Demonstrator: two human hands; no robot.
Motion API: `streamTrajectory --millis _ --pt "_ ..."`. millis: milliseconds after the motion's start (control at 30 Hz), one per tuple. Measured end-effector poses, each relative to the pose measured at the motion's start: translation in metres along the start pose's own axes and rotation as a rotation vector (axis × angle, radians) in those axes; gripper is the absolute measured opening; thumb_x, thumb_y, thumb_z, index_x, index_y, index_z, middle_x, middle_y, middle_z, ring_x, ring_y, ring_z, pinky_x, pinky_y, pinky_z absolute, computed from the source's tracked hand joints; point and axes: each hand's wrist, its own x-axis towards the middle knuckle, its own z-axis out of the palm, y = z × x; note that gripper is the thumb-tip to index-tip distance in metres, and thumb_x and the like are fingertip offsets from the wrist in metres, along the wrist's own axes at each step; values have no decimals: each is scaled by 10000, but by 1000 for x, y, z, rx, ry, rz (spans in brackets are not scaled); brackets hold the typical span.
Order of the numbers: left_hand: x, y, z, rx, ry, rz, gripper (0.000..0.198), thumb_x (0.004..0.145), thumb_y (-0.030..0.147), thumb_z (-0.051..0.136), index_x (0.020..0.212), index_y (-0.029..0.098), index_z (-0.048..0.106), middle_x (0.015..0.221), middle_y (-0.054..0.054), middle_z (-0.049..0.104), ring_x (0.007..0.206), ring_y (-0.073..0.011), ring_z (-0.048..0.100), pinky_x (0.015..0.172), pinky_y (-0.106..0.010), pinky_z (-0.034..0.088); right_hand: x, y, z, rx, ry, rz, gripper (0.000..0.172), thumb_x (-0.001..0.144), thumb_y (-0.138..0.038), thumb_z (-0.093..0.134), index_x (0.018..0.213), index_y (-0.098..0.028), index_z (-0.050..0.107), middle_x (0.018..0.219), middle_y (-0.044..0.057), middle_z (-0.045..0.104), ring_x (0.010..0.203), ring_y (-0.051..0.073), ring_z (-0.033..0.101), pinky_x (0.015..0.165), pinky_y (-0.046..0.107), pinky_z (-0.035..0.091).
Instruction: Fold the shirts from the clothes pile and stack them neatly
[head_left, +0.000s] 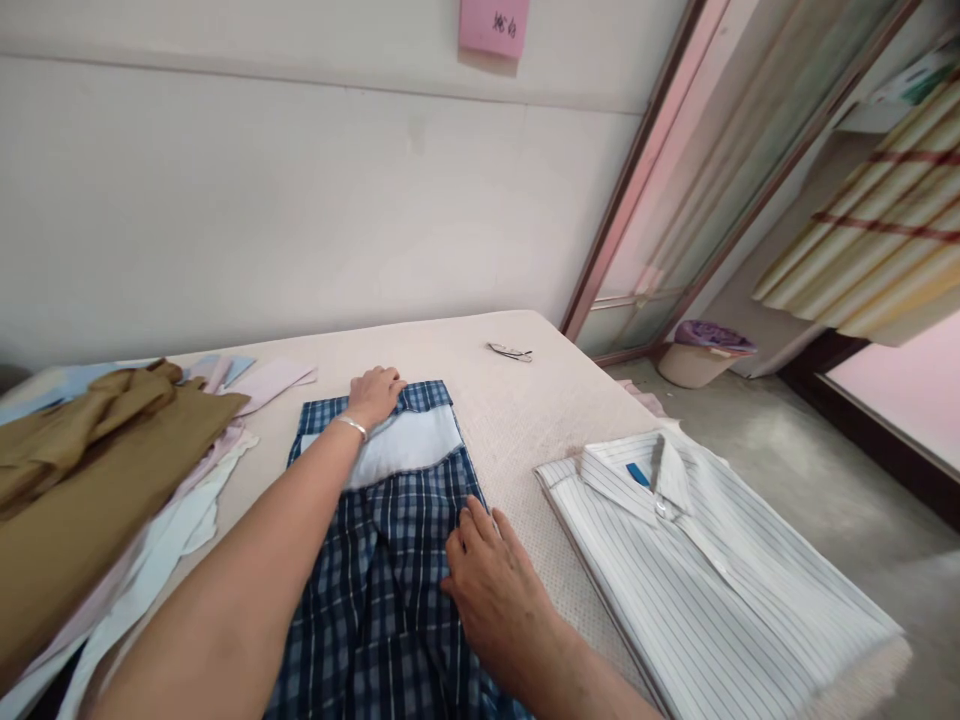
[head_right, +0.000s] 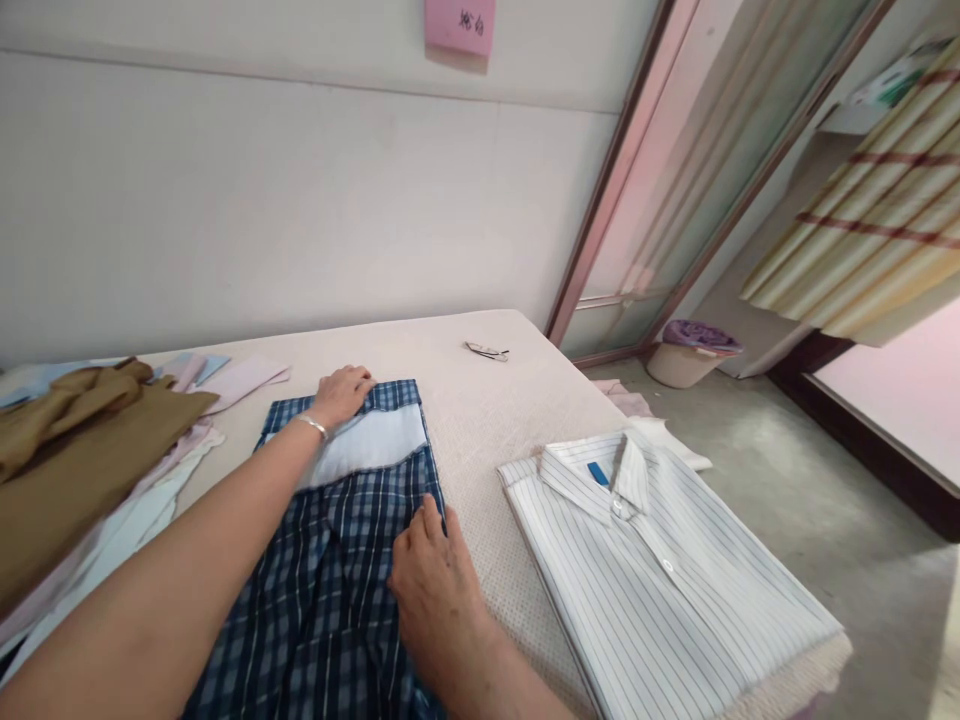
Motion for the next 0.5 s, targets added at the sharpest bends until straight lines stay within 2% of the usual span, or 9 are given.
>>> streamTrajectory --millis 67,133,200,267,333,400,467,500 --pt "-15 -22 -10 5 -3 -3 447 1052 429 310 1225 222 667 1297 -126 655 1219 -284 583 1070 -445 397 -1 0 -1 33 -13 15 426 962 -307 574 1303 -64 652 1433 281 565 1468 418 374 1158 607 380" --pt "-34 -49 -13 23 -20 -3 506 1057 466 268 1355 241 610 1462 -124 566 1351 -294 497 1135 -477 343 -1 -1 -3 55 -22 30 441 957 -286 572 1323 -49 633 1449 294 544 1475 427 356 1161 617 366" --pt "-50 -74 -8 64 -55 4 556 1054 506 243 1490 273 498 1612 -110 411 1481 -319 352 1186 -553 259 -1 -2 -5 57 -28 26 445 956 -276 568 1345 -66 618 1455 282 542 1470 422 362 1161 614 362" --pt "-61 -88 -1 103 -90 8 596 1053 514 216 1577 279 376 1673 -109 300 1536 -329 253 1200 -605 207 -2 -4 -8 57 -57 12 442 944 -269 582 1346 -90 615 1440 266 556 1415 416 430 1134 606 389" --pt "-67 -91 2 123 -97 -5 627 1052 514 209 1612 249 304 1685 -132 262 1549 -335 223 1206 -617 197 -1 -3 -12 70 -103 10 427 920 -259 608 1319 -106 622 1414 254 570 1324 401 514 1078 584 436" --pt "-78 -86 -6 126 -71 -39 656 1049 528 207 1626 223 270 1690 -150 237 1558 -355 195 1207 -641 186 1 3 -20 107 -143 13 361 917 -237 602 1260 -132 638 1355 223 604 1231 359 576 1016 528 474" --pt "-105 -78 -25 115 -44 -57 674 1048 538 197 1634 210 245 1697 -147 211 1566 -362 168 1210 -653 186 3 13 -31 161 -187 4 244 953 -222 547 1160 -159 660 1211 166 666 1113 299 628 954 452 488" --pt "-126 -74 -36 107 -44 -43 679 1046 542 199 1633 204 246 1699 -140 210 1568 -352 170 1219 -637 197 5 19 -38 184 -210 11 206 973 -213 515 1106 -166 665 1124 137 687 1038 270 649 915 415 489"
